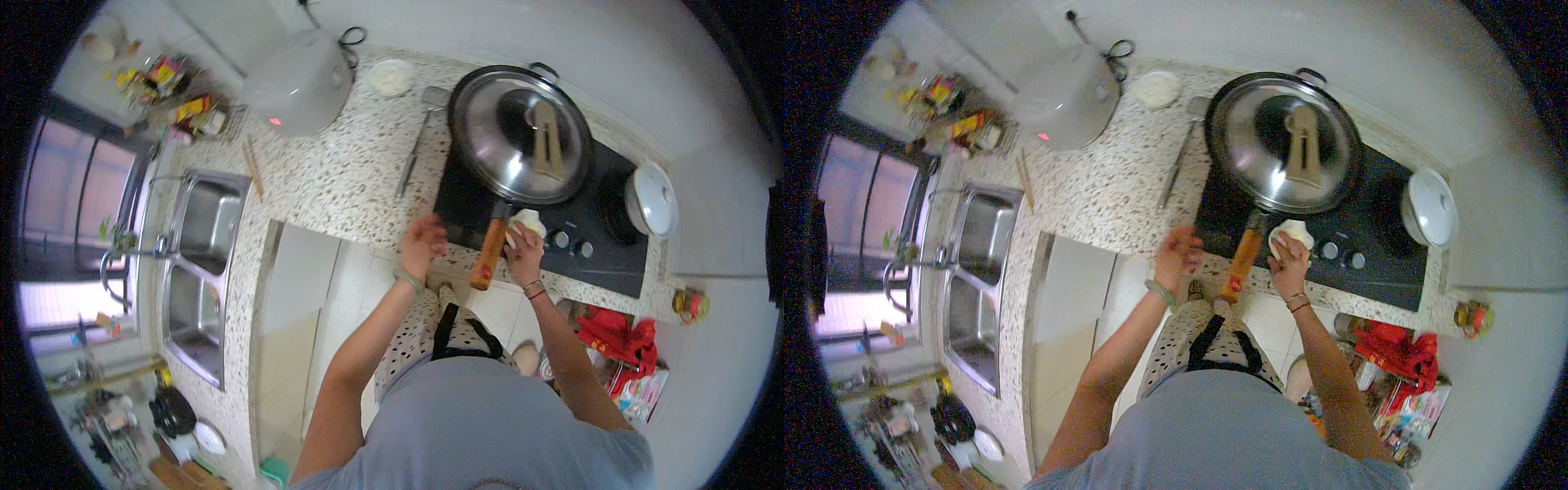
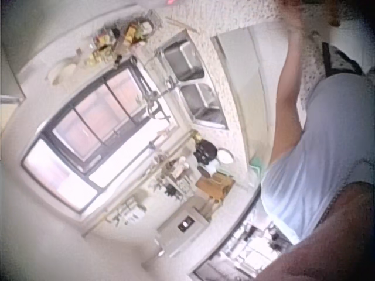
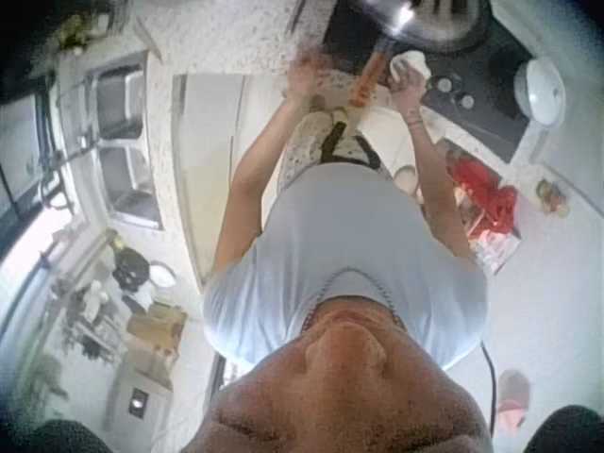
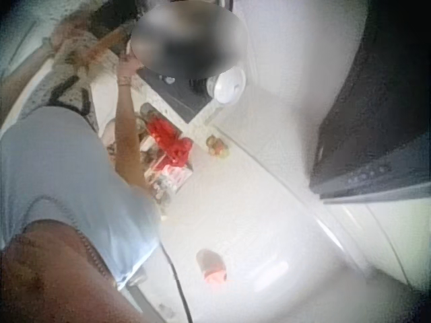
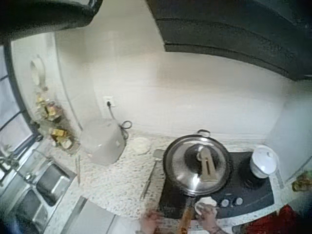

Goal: The person cleans a wok by rubbing it with a sponge dipped in a yellow liquid, then rinses the sponge in the sink. They wipe the stovetop with a cloth, wash the cloth, and clean the sink basin and faucet. Finally, they remove and clean the sink drain strainer before rinsing their hands.

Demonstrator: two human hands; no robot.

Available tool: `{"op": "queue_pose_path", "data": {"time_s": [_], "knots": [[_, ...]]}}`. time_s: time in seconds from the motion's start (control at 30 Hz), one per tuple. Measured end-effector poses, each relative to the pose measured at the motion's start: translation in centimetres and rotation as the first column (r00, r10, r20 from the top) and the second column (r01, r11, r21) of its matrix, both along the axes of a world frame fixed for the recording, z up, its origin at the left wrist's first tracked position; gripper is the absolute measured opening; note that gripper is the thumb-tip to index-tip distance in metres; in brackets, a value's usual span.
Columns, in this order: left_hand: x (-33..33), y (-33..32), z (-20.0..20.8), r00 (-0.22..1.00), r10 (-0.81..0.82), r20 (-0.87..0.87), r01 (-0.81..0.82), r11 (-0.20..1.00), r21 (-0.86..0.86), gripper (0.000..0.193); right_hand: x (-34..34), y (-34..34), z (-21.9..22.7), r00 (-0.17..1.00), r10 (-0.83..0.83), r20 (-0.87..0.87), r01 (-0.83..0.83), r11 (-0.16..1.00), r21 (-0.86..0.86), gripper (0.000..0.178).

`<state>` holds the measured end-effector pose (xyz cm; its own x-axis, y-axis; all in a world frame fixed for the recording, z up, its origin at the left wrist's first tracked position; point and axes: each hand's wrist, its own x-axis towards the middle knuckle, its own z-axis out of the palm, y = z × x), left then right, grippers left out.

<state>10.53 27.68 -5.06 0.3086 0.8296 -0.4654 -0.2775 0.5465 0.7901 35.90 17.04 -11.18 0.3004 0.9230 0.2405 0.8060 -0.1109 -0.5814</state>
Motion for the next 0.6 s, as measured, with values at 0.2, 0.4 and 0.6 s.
{"op": "queue_pose_path", "data": {"time_s": [0.2,0.4,0.6], "knots": [[-5.0,-6.5,-2.7,0.988,-0.155,-0.027,0.146,0.967,-0.21,0.04,-8.1,3.8,-3.7,0.957,0.077,-0.281,-0.063,0.996,0.058,0.032],[-11.5,-2.9,-4.0,0.96,0.271,-0.066,-0.279,0.927,-0.251,0.058,-23.3,8.3,2.8,0.561,0.14,-0.816,-0.449,0.879,-0.158,0.025],[-25.6,-0.7,-0.9,0.877,0.481,-0.001,-0.481,0.877,-0.006,0.033,-35.0,11.7,6.9,0.739,0.335,-0.584,-0.487,0.865,-0.12,0.023]]}}
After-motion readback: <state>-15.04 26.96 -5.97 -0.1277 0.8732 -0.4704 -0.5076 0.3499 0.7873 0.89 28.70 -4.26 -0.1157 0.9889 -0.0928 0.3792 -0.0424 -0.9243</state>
